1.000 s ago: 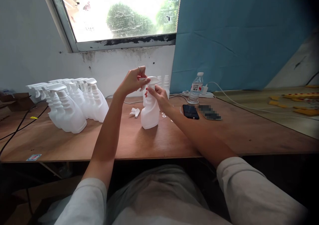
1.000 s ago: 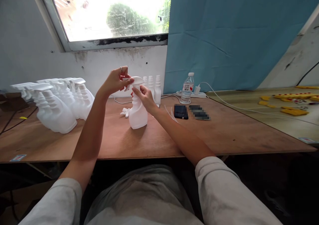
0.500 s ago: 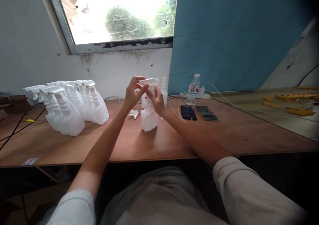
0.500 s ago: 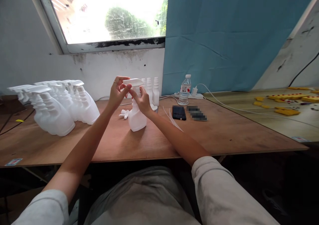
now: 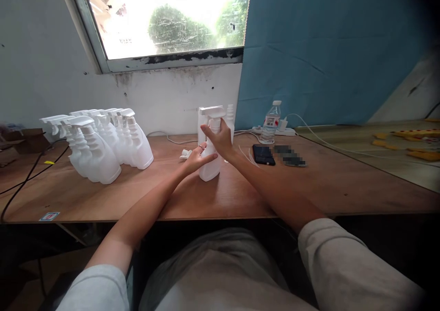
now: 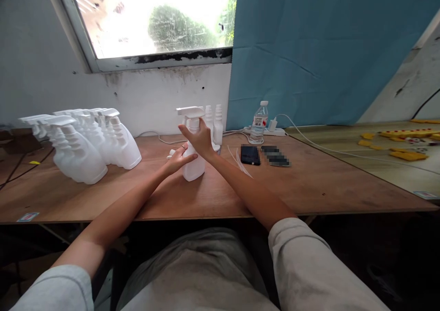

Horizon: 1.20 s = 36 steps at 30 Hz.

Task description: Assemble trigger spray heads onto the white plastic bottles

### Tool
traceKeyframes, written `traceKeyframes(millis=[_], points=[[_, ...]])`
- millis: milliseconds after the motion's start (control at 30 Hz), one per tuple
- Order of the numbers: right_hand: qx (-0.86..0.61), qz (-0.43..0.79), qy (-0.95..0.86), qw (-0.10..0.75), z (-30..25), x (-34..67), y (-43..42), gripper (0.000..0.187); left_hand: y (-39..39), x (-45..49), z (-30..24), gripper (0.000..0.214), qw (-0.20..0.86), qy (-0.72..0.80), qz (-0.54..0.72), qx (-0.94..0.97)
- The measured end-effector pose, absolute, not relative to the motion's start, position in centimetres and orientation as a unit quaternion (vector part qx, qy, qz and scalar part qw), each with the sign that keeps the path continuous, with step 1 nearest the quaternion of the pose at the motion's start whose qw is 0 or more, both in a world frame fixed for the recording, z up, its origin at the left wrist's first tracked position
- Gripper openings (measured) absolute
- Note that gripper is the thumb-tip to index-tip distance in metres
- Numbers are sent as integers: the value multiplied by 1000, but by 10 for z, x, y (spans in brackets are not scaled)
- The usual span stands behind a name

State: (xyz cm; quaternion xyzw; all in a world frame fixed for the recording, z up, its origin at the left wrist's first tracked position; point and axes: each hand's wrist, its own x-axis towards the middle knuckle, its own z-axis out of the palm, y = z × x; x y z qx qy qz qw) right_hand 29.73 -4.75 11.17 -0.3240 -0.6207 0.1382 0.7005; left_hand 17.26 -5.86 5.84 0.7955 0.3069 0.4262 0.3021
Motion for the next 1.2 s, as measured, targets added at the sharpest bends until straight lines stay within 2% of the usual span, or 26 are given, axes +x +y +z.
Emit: traceKeyframes(millis=[200, 333, 467, 567, 633, 700, 800, 900, 1200], points=[[-297, 151, -634, 698, 110, 300, -46, 29, -74, 170, 69, 50, 182, 407, 358, 820], [-246, 194, -736, 600, 101, 308, -50, 31, -94, 146, 71, 51, 141, 473, 300, 817], [-225, 183, -813, 505, 81, 320, -56, 34, -124, 87, 69, 45, 73, 539, 298, 785], [-243, 141, -836, 472, 67, 334, -56, 28, -140, 29, 66, 57, -7, 644, 295, 706], [-257, 105, -846, 455, 59, 345, -53, 22, -145, -5, 64, 66, -24, 705, 309, 637], [-271, 69, -854, 439, 53, 357, -47, 17, -146, -32, 62, 66, -77, 743, 318, 584], [-283, 38, -859, 425, 45, 370, -37, 15, -147, -52, 56, 58, -208, 756, 313, 536], [-290, 34, -858, 423, 39, 376, -31, 15, -145, -56, 48, 56, -283, 751, 315, 506], [-322, 32, -857, 401, 42, 380, -30, 17, -138, -61, 36, 62, -327, 744, 347, 468]])
